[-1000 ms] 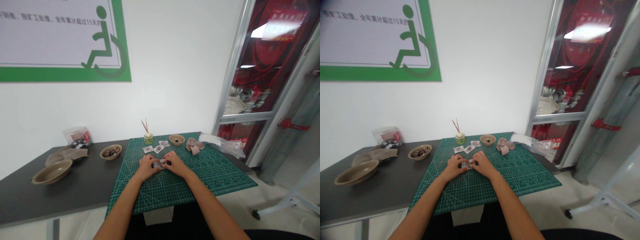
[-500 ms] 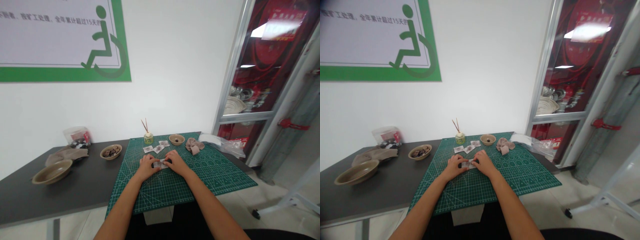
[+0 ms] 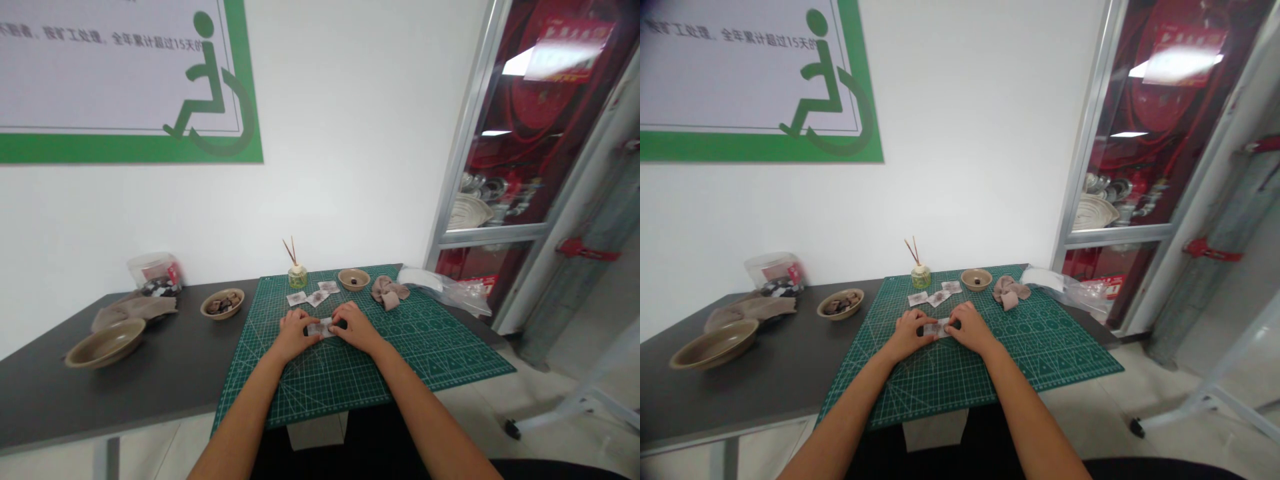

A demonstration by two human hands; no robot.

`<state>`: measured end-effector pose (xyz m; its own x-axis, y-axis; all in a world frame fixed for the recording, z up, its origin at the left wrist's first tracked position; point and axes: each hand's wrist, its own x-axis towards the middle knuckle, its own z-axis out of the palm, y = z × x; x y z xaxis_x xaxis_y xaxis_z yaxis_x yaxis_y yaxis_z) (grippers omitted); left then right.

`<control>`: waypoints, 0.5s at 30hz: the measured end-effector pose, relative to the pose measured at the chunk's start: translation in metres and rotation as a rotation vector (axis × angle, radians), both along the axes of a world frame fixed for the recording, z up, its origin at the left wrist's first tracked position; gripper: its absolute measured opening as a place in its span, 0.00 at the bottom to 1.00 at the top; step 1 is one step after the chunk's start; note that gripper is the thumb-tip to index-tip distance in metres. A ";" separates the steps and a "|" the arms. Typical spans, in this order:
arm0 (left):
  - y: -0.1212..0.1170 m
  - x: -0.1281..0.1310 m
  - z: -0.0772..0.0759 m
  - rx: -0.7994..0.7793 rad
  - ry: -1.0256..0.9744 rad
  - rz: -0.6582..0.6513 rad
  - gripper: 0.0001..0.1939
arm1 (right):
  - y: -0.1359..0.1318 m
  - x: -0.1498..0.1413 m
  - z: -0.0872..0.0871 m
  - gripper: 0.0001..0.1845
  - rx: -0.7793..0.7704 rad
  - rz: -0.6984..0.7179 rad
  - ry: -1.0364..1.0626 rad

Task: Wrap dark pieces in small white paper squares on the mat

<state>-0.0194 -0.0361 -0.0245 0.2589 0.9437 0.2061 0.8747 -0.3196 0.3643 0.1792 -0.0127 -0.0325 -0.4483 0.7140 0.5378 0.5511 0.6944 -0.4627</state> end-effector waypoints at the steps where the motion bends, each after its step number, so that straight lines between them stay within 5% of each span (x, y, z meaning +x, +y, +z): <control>1: 0.000 0.000 -0.001 0.001 0.001 -0.002 0.19 | 0.000 0.000 0.000 0.04 0.001 0.031 0.000; 9: 0.002 0.000 -0.002 0.008 -0.014 -0.007 0.19 | 0.002 -0.001 -0.002 0.02 0.018 -0.036 -0.013; 15: 0.001 0.000 -0.001 0.010 -0.028 -0.012 0.19 | -0.001 -0.002 0.001 0.03 0.020 0.069 -0.030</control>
